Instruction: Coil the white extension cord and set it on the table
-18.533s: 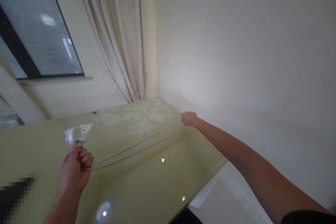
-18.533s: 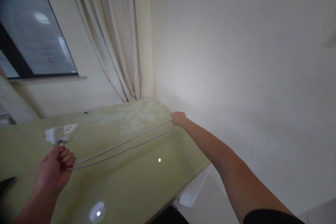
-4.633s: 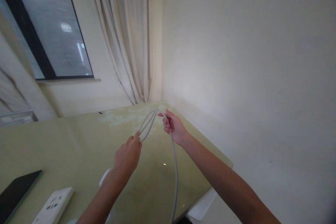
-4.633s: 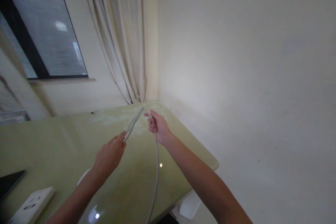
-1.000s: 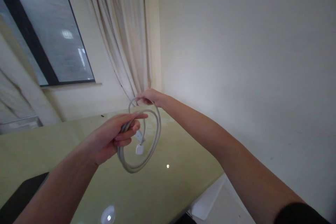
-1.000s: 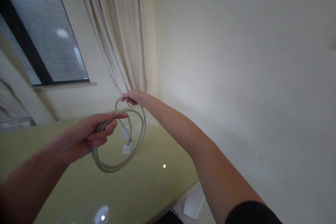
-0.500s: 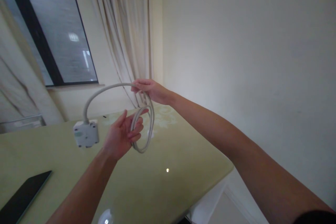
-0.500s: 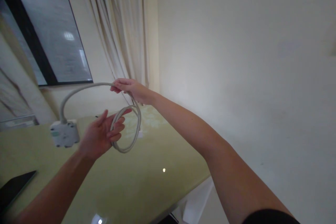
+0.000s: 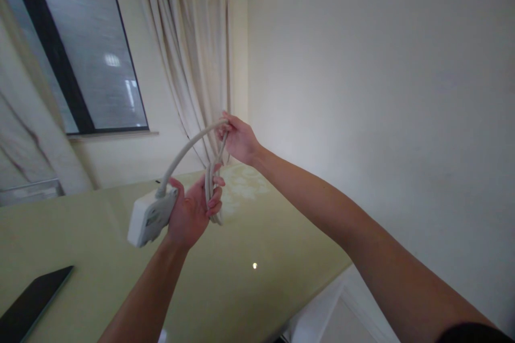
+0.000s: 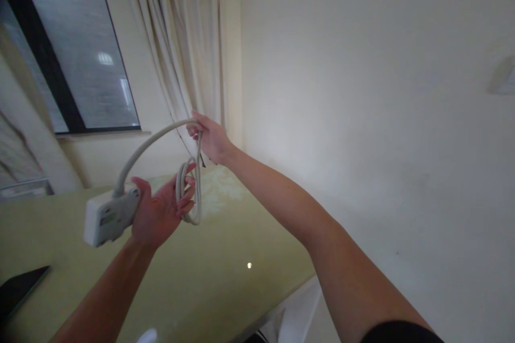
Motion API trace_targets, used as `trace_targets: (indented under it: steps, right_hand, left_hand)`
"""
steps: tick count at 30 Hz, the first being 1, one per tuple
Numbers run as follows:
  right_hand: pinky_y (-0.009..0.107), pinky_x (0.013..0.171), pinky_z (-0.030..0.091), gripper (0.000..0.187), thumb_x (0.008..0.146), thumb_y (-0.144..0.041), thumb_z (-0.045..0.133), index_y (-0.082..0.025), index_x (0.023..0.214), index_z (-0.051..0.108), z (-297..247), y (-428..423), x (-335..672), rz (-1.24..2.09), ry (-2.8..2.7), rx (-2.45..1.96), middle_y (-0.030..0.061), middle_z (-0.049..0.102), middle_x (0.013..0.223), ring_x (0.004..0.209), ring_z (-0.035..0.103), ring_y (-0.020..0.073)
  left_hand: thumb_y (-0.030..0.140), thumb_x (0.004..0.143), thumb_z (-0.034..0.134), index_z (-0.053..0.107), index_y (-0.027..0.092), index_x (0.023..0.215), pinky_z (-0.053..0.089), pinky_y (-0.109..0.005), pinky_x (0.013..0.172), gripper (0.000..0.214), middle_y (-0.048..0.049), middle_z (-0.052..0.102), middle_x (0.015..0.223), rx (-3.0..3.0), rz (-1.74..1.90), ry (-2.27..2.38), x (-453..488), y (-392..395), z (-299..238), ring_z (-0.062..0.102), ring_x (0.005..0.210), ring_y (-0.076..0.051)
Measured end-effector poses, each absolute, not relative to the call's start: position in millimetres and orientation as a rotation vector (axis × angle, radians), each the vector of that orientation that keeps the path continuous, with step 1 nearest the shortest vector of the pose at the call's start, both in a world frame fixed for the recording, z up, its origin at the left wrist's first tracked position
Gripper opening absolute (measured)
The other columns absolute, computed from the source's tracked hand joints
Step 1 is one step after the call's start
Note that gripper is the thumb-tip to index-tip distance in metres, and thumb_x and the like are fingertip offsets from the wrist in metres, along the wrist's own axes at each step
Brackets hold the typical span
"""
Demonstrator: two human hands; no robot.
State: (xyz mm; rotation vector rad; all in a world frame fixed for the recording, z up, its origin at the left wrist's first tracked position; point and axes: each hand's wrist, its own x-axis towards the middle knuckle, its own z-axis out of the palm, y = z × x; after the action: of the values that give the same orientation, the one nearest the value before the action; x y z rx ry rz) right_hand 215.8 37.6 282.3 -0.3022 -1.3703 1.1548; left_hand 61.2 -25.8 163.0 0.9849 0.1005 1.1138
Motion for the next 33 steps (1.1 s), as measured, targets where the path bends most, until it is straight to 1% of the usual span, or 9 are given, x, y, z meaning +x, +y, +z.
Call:
trace_targets:
  steps: [5,7,11,15,18,21,27,30,33]
  right_hand:
    - [0.026,0.062,0.035,0.053,0.096,-0.045,0.062,-0.024,0.058,0.031,285.0,34.8,207.2,1.156,-1.338,-0.315,-0.0064,0.025,0.058,0.057,0.033,0.0122]
    - [0.025,0.061,0.036,0.052,0.093,-0.047,0.066,-0.023,0.060,0.034,282.5,33.8,201.4,1.120,-1.396,-0.351,-0.0069,0.028,0.058,0.057,0.034,0.0113]
    - [0.024,0.053,0.033,0.052,0.090,-0.057,0.068,-0.022,0.064,0.040,277.4,28.9,195.7,1.037,-1.623,-0.480,-0.0075,0.034,0.059,0.054,0.034,0.0090]
    - [0.023,0.046,0.025,0.052,0.093,-0.065,0.061,-0.022,0.070,0.043,278.4,22.7,197.3,0.916,-1.991,-0.625,-0.0080,0.033,0.057,0.049,0.033,0.0077]
    - [0.022,0.051,0.027,0.053,0.094,-0.065,0.060,-0.021,0.069,0.044,280.1,25.2,197.7,0.688,-2.193,-0.647,-0.0068,0.035,0.058,0.055,0.039,0.0084]
    - [0.022,0.057,0.030,0.050,0.094,-0.063,0.060,-0.020,0.073,0.046,275.4,34.0,200.9,0.555,-2.270,-0.612,-0.0057,0.042,0.062,0.061,0.042,0.0093]
    - [0.020,0.059,0.034,0.040,0.095,-0.058,0.062,-0.021,0.103,0.051,264.0,50.1,213.2,0.632,-2.366,-0.538,-0.0064,0.054,0.068,0.063,0.050,0.0097]
    - [0.020,0.055,0.031,0.047,0.096,-0.062,0.057,-0.017,0.083,0.057,273.3,50.5,212.8,0.545,-2.492,-0.605,-0.0040,0.052,0.065,0.060,0.048,0.0087]
    - [0.021,0.050,0.026,0.058,0.094,-0.064,0.060,-0.016,0.063,0.051,287.0,44.8,213.4,0.409,-2.532,-0.741,-0.0047,0.042,0.057,0.054,0.040,0.0069]
  left_hand:
    - [0.085,0.049,0.079,0.064,0.017,0.129,0.030,-0.023,0.039,0.107,-0.0072,0.065,0.100,1.118,1.063,0.005,55.8,-5.0,154.8,0.037,0.058,-0.009]
    - [0.080,0.043,0.085,0.065,0.020,0.128,0.034,-0.023,0.042,0.107,-0.0085,0.066,0.110,1.199,1.035,0.035,54.3,-4.4,158.4,0.040,0.060,-0.009]
    - [0.079,0.060,0.078,0.066,0.019,0.127,0.043,-0.022,0.052,0.090,-0.0105,0.066,0.120,1.238,1.057,0.122,53.9,-19.9,182.9,0.045,0.069,-0.011]
    - [0.081,0.072,0.067,0.071,0.014,0.106,0.040,-0.021,0.044,0.075,-0.0097,0.068,0.099,1.282,1.123,0.208,56.6,-32.4,211.0,0.047,0.066,-0.012]
    - [0.064,0.083,0.072,0.065,0.015,0.080,0.034,-0.017,0.040,0.050,-0.0016,0.059,0.073,1.384,1.217,0.394,55.4,-30.3,218.4,0.041,0.056,-0.008]
    - [0.049,0.085,0.077,0.053,0.018,0.071,0.031,-0.015,0.039,0.041,0.0068,0.039,0.056,1.440,1.228,0.530,49.1,-24.3,216.9,0.032,0.047,-0.005]
    - [0.058,0.084,0.074,0.056,0.019,0.078,0.018,-0.015,0.033,0.043,0.0113,0.029,0.051,1.430,1.188,0.626,34.1,-18.4,221.3,0.016,0.039,-0.004]
    - [0.056,0.081,0.077,0.059,0.018,0.077,0.018,-0.016,0.035,0.042,0.0100,0.032,0.053,1.500,1.255,0.704,28.1,-14.4,221.2,0.021,0.040,-0.004]
    - [0.053,0.080,0.079,0.063,0.017,0.073,0.034,-0.016,0.045,0.040,0.0043,0.046,0.059,1.598,1.347,0.710,20.5,-6.9,205.0,0.041,0.052,-0.007]
